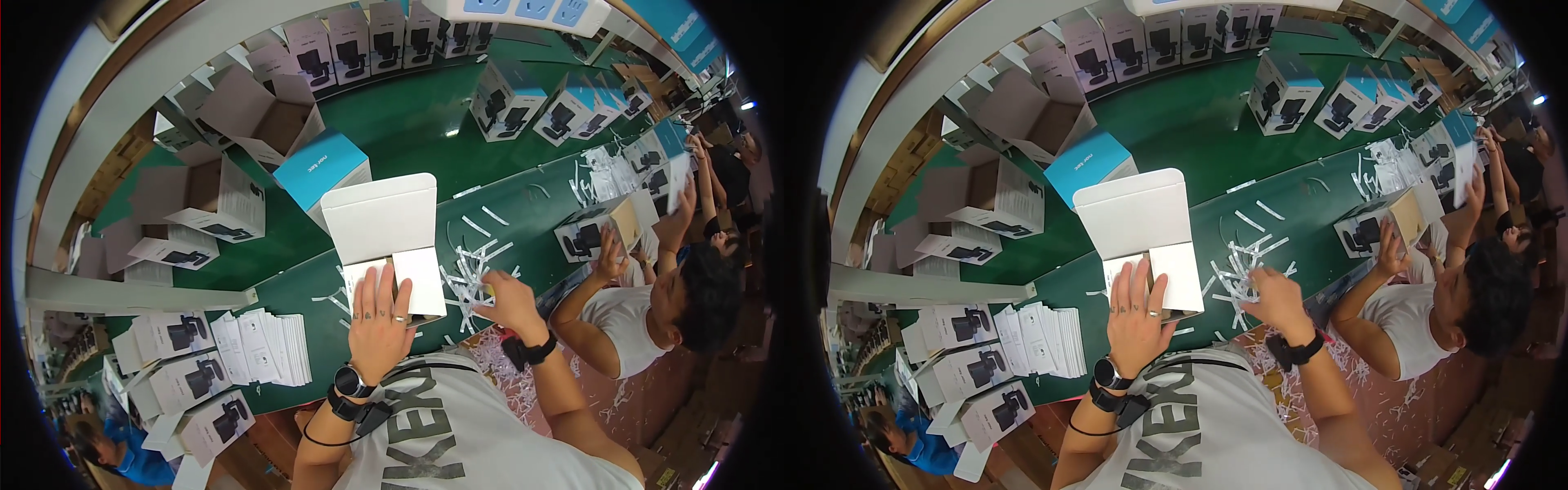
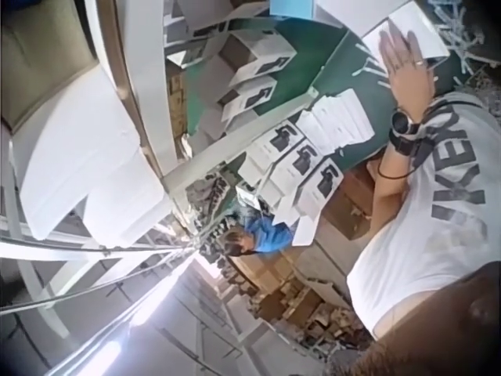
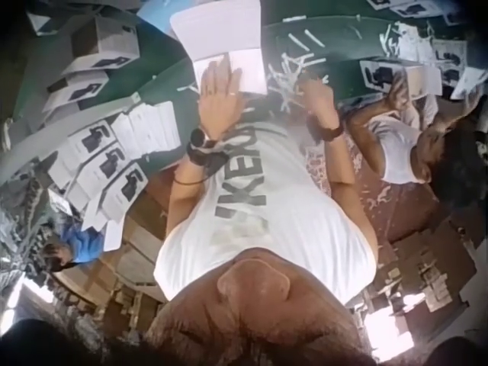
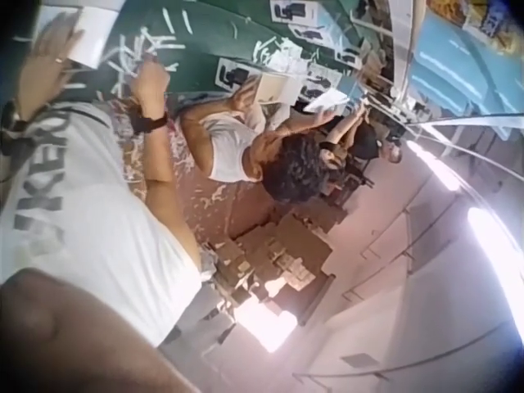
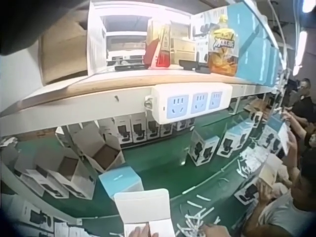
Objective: The person places a manual into a white box, applies a sticker to it, and closes the lid. They then apply a sticker to a blue box and place it inside the white box before setting it on a shelf.
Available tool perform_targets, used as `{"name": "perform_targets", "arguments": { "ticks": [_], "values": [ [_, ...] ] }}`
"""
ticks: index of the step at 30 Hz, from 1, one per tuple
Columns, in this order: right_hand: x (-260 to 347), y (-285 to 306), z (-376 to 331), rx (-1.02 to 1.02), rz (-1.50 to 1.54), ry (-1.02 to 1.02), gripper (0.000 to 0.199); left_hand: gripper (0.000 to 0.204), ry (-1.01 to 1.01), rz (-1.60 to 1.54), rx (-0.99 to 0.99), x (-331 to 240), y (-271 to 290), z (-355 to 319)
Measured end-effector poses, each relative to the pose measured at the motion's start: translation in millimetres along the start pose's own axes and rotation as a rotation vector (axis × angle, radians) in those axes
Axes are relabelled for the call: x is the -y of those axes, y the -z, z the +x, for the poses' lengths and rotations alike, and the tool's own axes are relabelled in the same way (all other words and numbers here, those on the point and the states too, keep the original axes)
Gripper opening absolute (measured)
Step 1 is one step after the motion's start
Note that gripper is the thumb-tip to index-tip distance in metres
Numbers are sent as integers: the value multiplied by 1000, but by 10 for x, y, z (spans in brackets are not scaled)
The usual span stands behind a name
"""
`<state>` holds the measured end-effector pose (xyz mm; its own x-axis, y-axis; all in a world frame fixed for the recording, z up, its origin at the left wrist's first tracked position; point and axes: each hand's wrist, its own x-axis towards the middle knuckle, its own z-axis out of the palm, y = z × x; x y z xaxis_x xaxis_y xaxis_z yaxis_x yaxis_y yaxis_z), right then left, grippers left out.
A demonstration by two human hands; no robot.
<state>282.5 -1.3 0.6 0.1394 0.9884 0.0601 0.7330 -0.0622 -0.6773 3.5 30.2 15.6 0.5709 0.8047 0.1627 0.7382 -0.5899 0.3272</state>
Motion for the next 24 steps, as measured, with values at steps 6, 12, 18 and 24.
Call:
{"name": "perform_targets", "arguments": {
  "ticks": [6,12,18,24],
  "values": [
    [544,26,321,51,36,83,20,80,-81,9,-5,34,-67,-21],
    [1273,-725,787,-11,121,407,14,58,-145,260,3,0,-136,-112],
    [1574,-1285,712,-15,105,428,11,50,-171,159,-6,382,-80,-449],
    [1689,-1426,663,38,186,554,15,47,-171,53,-94,492,-18,-591]
  ]
}}
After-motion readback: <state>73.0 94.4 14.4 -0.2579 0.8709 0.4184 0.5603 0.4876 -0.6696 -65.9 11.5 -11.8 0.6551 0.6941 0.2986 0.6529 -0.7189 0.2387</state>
